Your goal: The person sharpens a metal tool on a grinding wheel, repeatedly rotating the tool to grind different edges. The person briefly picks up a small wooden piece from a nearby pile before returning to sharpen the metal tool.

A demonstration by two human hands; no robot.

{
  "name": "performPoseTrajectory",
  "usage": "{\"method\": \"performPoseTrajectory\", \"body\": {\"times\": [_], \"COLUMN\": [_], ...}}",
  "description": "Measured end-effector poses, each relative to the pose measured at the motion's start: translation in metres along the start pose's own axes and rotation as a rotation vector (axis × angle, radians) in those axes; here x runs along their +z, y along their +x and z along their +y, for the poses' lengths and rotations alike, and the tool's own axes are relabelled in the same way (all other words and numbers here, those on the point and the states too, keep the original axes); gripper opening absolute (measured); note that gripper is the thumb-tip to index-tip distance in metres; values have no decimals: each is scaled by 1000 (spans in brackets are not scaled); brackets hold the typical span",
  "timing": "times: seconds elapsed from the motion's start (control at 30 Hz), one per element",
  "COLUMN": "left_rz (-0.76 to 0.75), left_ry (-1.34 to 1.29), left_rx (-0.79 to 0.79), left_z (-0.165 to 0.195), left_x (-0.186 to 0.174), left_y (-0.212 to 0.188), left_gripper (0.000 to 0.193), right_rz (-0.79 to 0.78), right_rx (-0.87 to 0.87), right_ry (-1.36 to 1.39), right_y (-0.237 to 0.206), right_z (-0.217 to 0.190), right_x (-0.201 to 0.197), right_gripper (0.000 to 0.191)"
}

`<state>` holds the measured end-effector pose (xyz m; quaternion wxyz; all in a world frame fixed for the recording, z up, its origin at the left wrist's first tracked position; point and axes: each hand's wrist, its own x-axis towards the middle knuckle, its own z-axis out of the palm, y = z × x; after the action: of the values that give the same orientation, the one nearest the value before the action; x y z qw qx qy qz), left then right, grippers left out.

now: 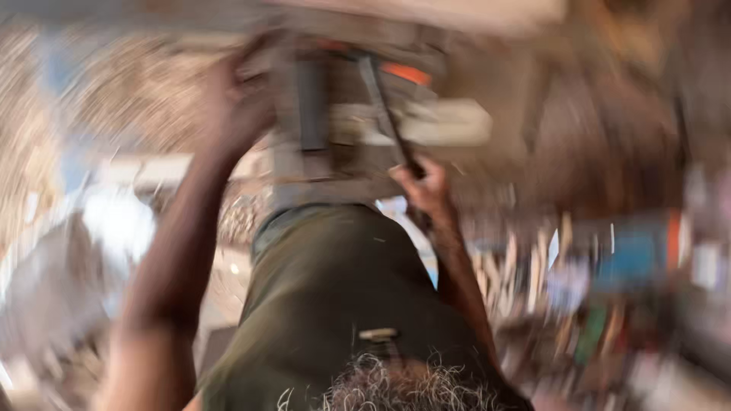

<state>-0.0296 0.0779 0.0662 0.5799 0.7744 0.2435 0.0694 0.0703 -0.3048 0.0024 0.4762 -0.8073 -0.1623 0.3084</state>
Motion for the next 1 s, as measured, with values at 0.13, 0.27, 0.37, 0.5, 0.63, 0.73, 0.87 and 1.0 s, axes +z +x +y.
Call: {"method": "performPoseTrajectory", "body": {"times": [0.13,0.27,0.37,0.5,0.63,0.73,0.87,1.0], "left_rz": [85,-338,-541,-705,-722,-711,-641,-476], "left_ry": [-210,-136,118,231,181,312,628,1188], "left_rx": [99,636,559,560,534,722,990,1236], "left_z": [5,18,32,55,83,92,74,60], "left_x": [76,163,198,247,327,417,535,594], "left_y": [-54,-62,-40,-8,7,8,9,2], "left_gripper": [52,44,42,34,30,32,53,56], "right_rz": [303,628,947,1276,1604,1822,1960,2017], "right_rx": [22,313,408,528,466,518,287,45], "right_ry": [-1,450,701,891,1077,1130,1578,1763], "right_y": [-102,-190,-219,-260,-311,-344,-377,-388], "right_z": [73,117,147,196,252,287,341,403], "right_x": [-26,-32,-32,-44,-78,-118,-173,-206], "right_gripper": [32,36,38,38,32,33,29,25]}}
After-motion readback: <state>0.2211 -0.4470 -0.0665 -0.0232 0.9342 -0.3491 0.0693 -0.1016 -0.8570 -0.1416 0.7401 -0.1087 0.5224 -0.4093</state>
